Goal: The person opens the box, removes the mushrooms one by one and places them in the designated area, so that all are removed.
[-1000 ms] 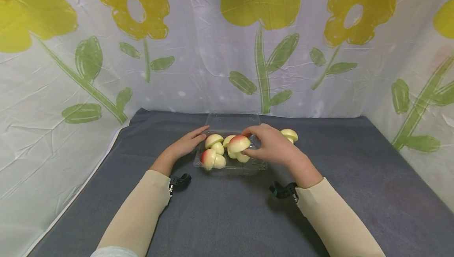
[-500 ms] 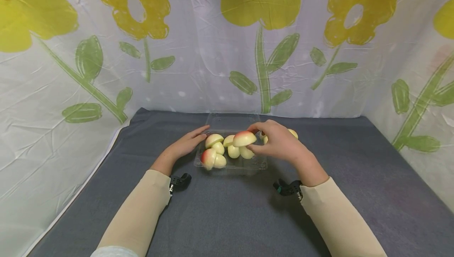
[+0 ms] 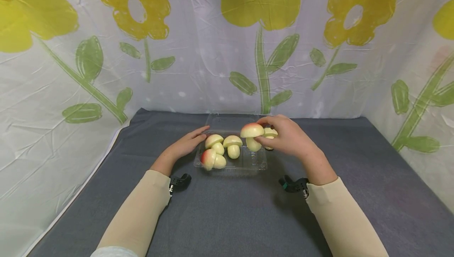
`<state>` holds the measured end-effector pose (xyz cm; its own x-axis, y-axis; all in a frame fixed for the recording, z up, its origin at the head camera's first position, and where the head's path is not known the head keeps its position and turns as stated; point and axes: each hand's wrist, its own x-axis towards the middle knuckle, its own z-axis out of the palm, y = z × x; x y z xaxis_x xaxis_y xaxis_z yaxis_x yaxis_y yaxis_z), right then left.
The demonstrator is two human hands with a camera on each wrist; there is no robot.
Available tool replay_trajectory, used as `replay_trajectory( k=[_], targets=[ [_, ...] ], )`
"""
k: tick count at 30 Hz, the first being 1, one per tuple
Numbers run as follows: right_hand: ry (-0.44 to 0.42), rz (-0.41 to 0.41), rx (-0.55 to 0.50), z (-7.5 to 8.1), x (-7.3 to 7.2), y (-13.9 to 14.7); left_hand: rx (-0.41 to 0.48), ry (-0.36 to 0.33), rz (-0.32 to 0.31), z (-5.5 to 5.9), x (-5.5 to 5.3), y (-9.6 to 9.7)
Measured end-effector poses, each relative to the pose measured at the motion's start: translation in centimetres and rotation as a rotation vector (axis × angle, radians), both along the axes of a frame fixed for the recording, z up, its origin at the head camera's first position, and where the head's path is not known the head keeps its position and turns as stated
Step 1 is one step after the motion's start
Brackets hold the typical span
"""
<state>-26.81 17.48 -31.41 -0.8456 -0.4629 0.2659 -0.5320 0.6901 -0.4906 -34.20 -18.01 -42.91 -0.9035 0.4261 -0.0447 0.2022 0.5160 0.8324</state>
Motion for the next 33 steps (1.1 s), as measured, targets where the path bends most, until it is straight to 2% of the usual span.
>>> replay_trajectory(
  k=[13, 24, 33],
  targets=[
    [0.029, -0.004, -0.023, 1.0, -0.5, 1.8, 0.008, -0.012, 0.004, 0.2, 0.2, -0.2],
    [0.006, -0.070, -0.058, 1.4, -0.7, 3.4, 0.022, -0.019, -0.001, 0.0, 0.0, -0.2],
    [-0.024, -0.136, -0.038, 2.0, -0.5, 4.8, 0.034, -0.031, 0.006, 0.0, 0.0, -0.1]
  ],
)
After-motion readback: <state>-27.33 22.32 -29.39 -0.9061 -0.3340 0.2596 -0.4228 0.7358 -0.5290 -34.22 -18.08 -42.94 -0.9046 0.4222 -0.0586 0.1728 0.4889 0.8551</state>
